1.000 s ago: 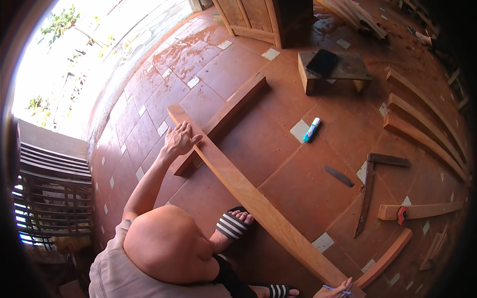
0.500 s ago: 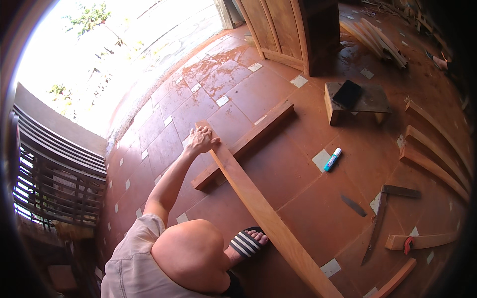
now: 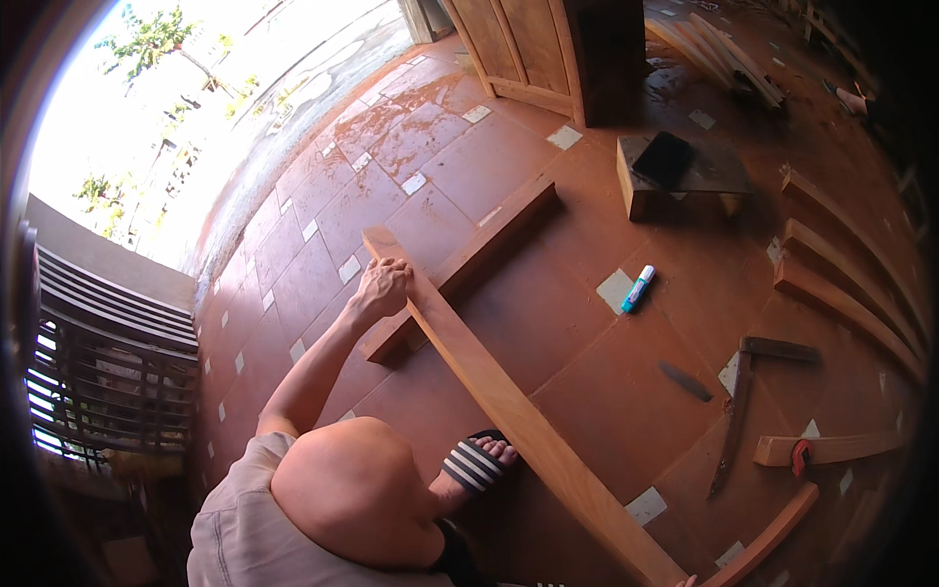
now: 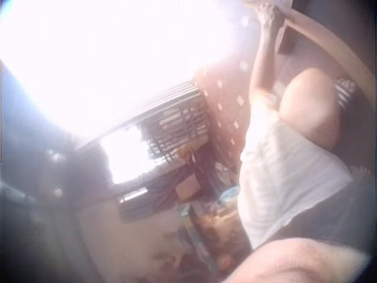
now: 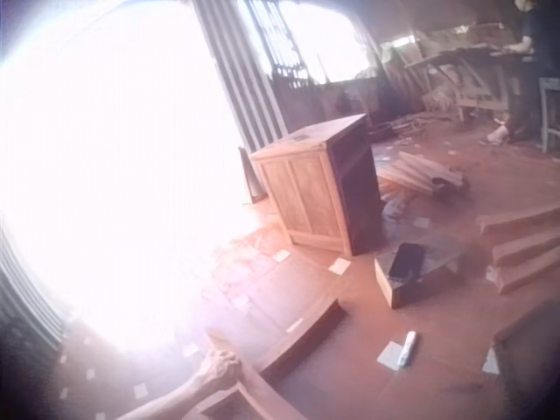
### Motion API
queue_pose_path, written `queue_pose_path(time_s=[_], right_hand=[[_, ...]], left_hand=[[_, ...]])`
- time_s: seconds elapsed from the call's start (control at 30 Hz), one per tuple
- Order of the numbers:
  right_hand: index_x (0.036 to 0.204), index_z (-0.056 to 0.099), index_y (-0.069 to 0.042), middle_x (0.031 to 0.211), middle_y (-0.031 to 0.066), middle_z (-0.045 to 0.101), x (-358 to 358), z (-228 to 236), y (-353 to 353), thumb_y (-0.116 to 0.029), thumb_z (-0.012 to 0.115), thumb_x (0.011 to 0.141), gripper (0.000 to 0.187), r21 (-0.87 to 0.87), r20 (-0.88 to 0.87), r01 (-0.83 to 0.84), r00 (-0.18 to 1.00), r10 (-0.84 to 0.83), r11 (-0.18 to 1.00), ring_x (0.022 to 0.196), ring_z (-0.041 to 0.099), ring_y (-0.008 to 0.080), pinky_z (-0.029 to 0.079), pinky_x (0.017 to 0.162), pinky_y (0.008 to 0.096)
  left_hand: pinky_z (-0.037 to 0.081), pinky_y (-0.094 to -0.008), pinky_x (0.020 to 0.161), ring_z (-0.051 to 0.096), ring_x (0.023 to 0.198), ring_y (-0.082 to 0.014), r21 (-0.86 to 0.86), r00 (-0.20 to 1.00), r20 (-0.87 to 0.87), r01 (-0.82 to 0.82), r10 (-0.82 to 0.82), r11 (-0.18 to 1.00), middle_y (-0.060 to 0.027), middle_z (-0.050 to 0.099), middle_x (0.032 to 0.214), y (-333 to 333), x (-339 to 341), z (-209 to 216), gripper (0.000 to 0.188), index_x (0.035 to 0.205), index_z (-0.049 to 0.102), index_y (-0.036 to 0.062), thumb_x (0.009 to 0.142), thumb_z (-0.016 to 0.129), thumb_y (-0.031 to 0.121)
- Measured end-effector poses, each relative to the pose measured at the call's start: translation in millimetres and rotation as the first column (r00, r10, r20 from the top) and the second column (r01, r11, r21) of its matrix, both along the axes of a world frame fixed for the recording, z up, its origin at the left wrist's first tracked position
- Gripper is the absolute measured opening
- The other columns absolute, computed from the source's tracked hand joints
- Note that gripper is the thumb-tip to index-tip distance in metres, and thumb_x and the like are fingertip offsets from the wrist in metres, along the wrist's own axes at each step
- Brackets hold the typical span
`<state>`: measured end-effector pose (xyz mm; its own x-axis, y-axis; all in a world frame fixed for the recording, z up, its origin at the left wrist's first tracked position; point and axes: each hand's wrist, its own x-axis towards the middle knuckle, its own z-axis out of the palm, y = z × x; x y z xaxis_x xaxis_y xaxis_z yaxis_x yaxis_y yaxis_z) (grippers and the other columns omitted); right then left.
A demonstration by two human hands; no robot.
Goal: The person sits on the floor and measures a wooden plank with a tape measure, then uses a set square and a pen to mark lines on the wood. The person adjusts the plank and tools to ensure accurate markings.
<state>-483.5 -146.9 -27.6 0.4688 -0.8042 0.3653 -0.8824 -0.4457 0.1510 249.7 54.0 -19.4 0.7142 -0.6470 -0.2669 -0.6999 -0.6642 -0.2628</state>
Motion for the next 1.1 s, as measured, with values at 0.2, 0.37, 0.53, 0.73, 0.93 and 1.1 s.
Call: queue_pose_path(time_s=[0.2, 0.37, 0.53, 0.73, 0.93, 1.1], right_hand=[[0.137, 0.062, 0.005, 0.110, 0.0251, 0.076, -10.9, -1.5, 3.2, -0.022, 0.074, 0.099, 0.049, 0.027, -0.007, 0.015, 1.000, -0.015, 1.000, 0.097, 0.074, 0.0434, 0.059, 0.086, 0.0539], [0.137, 0.061, 0.006, 0.110, 0.0254, 0.076, -11.7, 1.5, 6.9, -0.022, 0.074, 0.098, 0.049, 0.068, -0.020, 0.039, 0.999, -0.038, 0.997, 0.097, 0.074, 0.0434, 0.059, 0.086, 0.0539], [0.135, 0.061, 0.006, 0.110, 0.0266, 0.075, -4.5, 13.7, 9.8, -0.018, 0.074, 0.098, 0.047, 0.043, -0.051, 0.006, 0.999, -0.003, 0.999, 0.096, 0.075, 0.0432, 0.060, 0.085, 0.0534], [0.132, 0.066, 0.003, 0.107, 0.0233, 0.076, -3.9, 16.2, 4.5, -0.014, 0.074, 0.096, 0.040, 0.078, 0.021, 0.003, 1.000, -0.004, 0.997, 0.092, 0.074, 0.0448, 0.059, 0.084, 0.0524], [0.131, 0.068, 0.001, 0.106, 0.0235, 0.076, -20.0, 11.2, -11.3, -0.013, 0.074, 0.095, 0.039, 0.126, 0.054, -0.079, 0.996, 0.073, 0.989, 0.091, 0.073, 0.0458, 0.058, 0.083, 0.0530], [0.129, 0.070, -0.002, 0.104, 0.0243, 0.076, -23.0, 11.8, -27.3, -0.011, 0.076, 0.093, 0.038, 0.184, 0.111, -0.185, 0.980, 0.166, 0.965, 0.088, 0.071, 0.0471, 0.056, 0.081, 0.0541]], left_hand=[[0.046, -0.0489, 0.107, 0.063, 0.128, -0.0293, 0.021, 0.991, -0.106, 0.086, -0.083, 0.996, -0.0069, 0.072, 0.123, -6.4, -23.7, 6.4, 0.031, 0.112, 0.076, 0.0075, 0.083, 0.067, 0.012], [0.045, -0.0453, 0.110, 0.063, 0.129, -0.0280, -0.001, 0.985, -0.112, 0.134, -0.134, 0.991, -0.0049, 0.072, 0.122, -17.0, -59.9, 10.1, 0.033, 0.114, 0.074, 0.0086, 0.082, 0.066, 0.010], [0.044, -0.0430, 0.113, 0.062, 0.131, -0.0284, -0.050, 0.961, -0.221, 0.159, -0.166, 0.986, -0.0061, 0.073, 0.126, -28.8, -80.5, 20.6, 0.035, 0.120, 0.077, 0.0079, 0.086, 0.065, 0.008], [0.056, -0.0437, 0.099, 0.074, 0.107, -0.0343, -0.454, 0.887, -0.410, 0.001, -0.210, 0.891, -0.0107, 0.080, 0.114, -26.9, -63.2, 20.9, 0.024, 0.103, 0.084, 0.0067, 0.090, 0.072, 0.022], [0.057, -0.0360, 0.075, 0.067, 0.084, -0.0168, -0.603, 0.534, -0.763, -0.791, 0.365, -0.106, -0.0047, 0.070, 0.094, 13.8, -21.5, -33.4, 0.027, 0.110, 0.074, 0.0061, 0.093, 0.078, 0.026], [0.054, -0.0463, 0.093, 0.059, 0.124, -0.0305, -0.248, 0.147, -0.948, -0.896, 0.283, -0.367, -0.0113, 0.052, 0.147, 37.4, -10.5, -59.8, 0.067, 0.146, 0.060, 0.0079, 0.090, 0.085, 0.037]])
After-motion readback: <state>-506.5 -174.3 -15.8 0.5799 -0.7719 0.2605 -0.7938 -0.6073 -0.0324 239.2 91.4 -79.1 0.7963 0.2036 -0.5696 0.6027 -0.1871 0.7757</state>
